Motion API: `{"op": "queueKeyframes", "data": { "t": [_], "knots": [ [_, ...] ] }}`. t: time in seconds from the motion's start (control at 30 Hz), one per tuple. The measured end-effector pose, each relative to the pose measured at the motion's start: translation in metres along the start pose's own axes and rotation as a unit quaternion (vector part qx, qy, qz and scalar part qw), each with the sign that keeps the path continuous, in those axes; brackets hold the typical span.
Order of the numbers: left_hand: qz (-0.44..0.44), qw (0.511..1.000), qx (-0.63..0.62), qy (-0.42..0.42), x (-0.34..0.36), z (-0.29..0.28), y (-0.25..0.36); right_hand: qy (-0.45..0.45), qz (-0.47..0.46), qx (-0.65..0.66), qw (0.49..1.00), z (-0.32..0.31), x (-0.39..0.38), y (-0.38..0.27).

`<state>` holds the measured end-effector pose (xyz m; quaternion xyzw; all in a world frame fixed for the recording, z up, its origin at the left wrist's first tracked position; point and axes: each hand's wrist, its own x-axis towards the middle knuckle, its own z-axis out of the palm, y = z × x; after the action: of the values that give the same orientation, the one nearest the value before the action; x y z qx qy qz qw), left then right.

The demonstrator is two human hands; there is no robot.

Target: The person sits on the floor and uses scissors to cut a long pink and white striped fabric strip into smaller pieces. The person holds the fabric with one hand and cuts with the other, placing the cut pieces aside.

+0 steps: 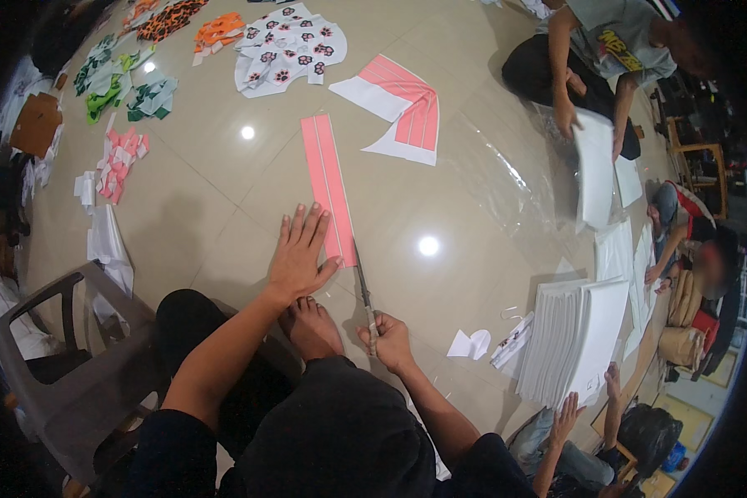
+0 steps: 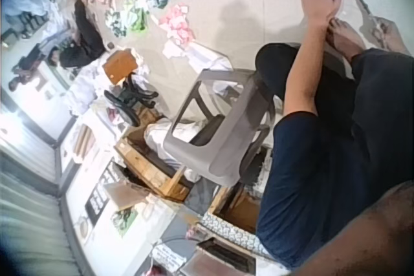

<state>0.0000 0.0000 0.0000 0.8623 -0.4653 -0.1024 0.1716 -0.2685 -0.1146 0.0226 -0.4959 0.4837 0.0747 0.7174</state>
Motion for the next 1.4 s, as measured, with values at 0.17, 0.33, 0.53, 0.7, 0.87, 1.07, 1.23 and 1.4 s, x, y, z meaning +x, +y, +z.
{"op": "queueKeyframes", "data": {
  "t": [0.17, 0.33, 0.53, 0.7, 0.87, 1.07, 1.23, 1.4],
  "knots": [
    [0.004, 1.0, -0.001, 0.007, 0.0, -0.004, -0.005, -0.005, -0.001, -0.002, 1.0, 0.005, 0.001, 0.0],
    [0.005, 1.0, 0.008, 0.014, -0.001, -0.002, -0.006, -0.008, 0.002, -0.011, 1.0, 0.005, 0.0, 0.001],
    [0.006, 1.0, 0.002, 0.014, 0.0, -0.003, -0.005, -0.004, -0.012, -0.033, 0.999, 0.008, 0.002, -0.004],
    [0.005, 1.0, 0.0, 0.014, -0.001, -0.003, -0.004, -0.004, -0.008, -0.026, 1.0, 0.012, 0.004, -0.011],
    [0.006, 1.0, 0.003, 0.014, -0.001, -0.003, -0.004, -0.002, -0.004, -0.013, 1.0, 0.012, 0.005, -0.01],
    [0.005, 1.0, -0.003, 0.013, -0.001, -0.003, -0.004, -0.013, 0.001, -0.002, 1.0, 0.009, 0.005, -0.007],
    [0.008, 1.0, -0.006, 0.018, -0.001, -0.004, -0.004, -0.004, -0.005, -0.02, 1.0, 0.014, 0.008, -0.013],
    [0.005, 1.0, -0.011, 0.018, -0.001, -0.006, -0.004, -0.007, -0.006, -0.021, 1.0, 0.015, 0.012, -0.016]
  ]
}}
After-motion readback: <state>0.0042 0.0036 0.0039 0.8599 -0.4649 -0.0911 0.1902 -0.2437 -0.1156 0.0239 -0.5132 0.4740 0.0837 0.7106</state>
